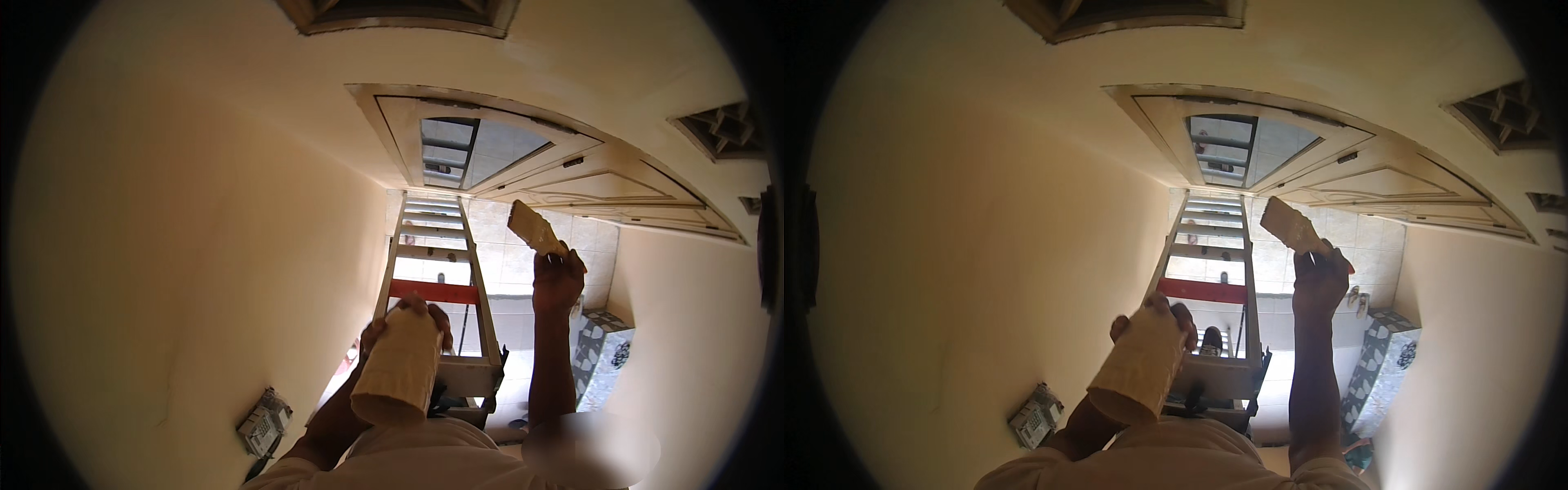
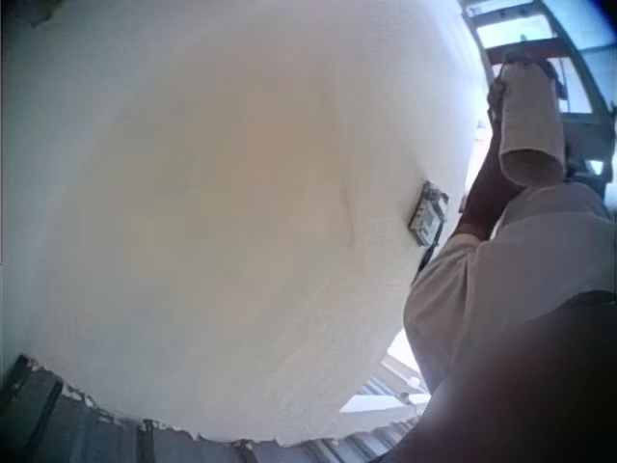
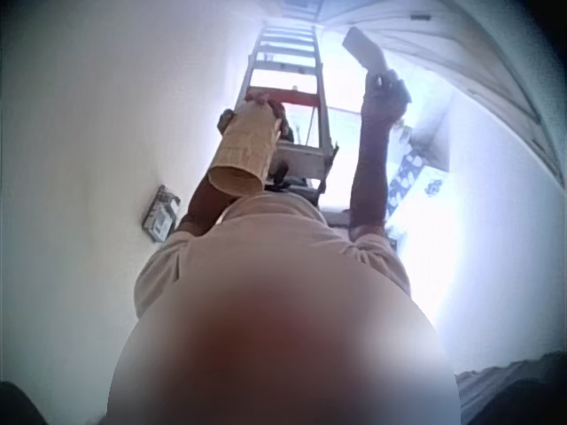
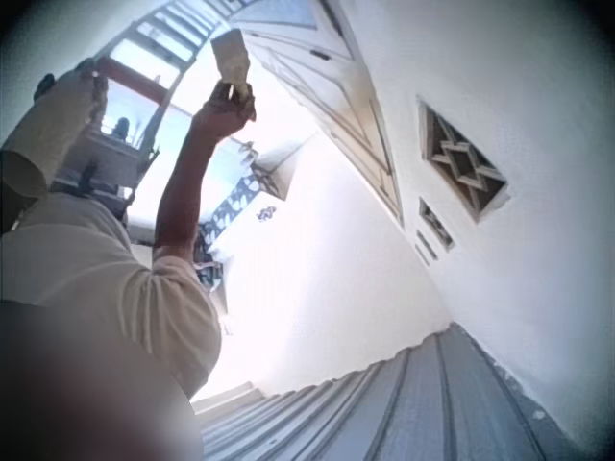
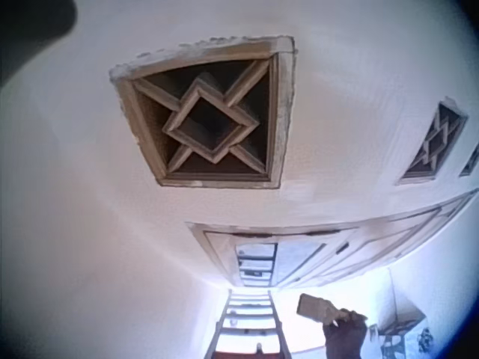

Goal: The person stands on a ladder and paints the ceiling with a brush, repeatedly dipping the brush into a container to reload paint. The ceiling has decorative square vents and a skylight. The person works methodically across the ceiling surface.

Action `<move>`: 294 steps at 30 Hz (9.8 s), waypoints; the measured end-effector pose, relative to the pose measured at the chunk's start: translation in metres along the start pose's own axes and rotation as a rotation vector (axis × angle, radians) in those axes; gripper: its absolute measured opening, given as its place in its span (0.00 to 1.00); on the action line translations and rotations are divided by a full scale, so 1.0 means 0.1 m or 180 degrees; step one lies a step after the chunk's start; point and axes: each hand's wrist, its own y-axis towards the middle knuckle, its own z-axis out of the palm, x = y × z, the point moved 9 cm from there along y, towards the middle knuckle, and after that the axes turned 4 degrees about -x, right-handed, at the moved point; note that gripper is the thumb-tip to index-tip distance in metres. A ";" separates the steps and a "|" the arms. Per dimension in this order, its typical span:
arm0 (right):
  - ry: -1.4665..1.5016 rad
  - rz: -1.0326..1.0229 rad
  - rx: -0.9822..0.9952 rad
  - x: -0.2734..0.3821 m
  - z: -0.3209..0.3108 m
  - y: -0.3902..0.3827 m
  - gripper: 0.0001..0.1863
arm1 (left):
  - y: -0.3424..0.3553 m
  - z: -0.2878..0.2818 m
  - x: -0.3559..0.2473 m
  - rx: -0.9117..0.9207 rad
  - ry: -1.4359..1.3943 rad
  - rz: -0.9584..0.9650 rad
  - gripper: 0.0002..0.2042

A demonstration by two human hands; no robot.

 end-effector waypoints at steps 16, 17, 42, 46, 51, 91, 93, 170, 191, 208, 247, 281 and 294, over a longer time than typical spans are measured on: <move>-0.1689 0.0474 0.0293 -0.24 0.31 -0.81 0.18 | 0.15 -0.07 -1.00 0.0074 -0.1686 0.0783 0.26; -0.1511 0.0713 0.0480 -0.38 0.40 -0.85 0.22 | 0.15 -0.06 -1.02 0.0086 -0.1730 0.0843 0.26; -0.5272 -0.3898 0.2185 -1.11 3.70 0.25 0.19 | 0.18 -0.62 -1.17 -0.0100 -0.0933 0.1276 0.30; -0.5614 -0.4227 0.1824 -1.05 3.63 0.15 0.20 | 0.17 -0.61 -1.18 -0.0148 -0.1020 0.1290 0.29; -0.6172 -0.4352 0.1360 -0.74 3.23 0.30 0.19 | 0.19 -0.63 -1.19 -0.0073 -0.0896 0.1294 0.30; -0.2505 -0.0545 0.1365 -0.22 2.46 0.38 0.19 | 0.21 -0.60 -1.08 -0.0278 -0.0591 0.1359 0.32; -0.2640 -0.0631 0.1149 -0.11 2.37 0.40 0.22 | 0.22 -0.58 -1.08 -0.0273 -0.0665 0.1381 0.33; -0.2483 -0.1444 0.0845 0.31 1.76 0.43 0.20 | -0.20 -0.41 -1.15 -0.0478 -0.0549 0.1186 0.30; -0.2650 -0.0925 0.2014 -1.25 3.37 -0.59 0.23 | -0.88 -0.63 -1.28 -0.0595 -0.0251 0.1556 0.32; -0.1747 -0.2190 0.0035 -0.23 2.69 -0.35 0.11 | -1.11 -0.76 -1.10 -0.0541 -0.0403 0.1481 0.30; -0.0973 0.0187 0.1829 -0.41 3.22 -0.10 0.06 | -0.99 -0.31 -1.09 -0.0505 -0.0051 0.1420 0.31; -0.1022 -0.1253 0.0547 -0.63 2.97 0.12 0.18 | -0.90 -0.42 -0.92 -0.0675 -0.0163 0.1413 0.32; -0.1636 -0.0140 0.1532 -0.23 2.48 0.02 0.14 | -0.88 -0.37 -1.18 -0.0412 -0.0334 0.1428 0.30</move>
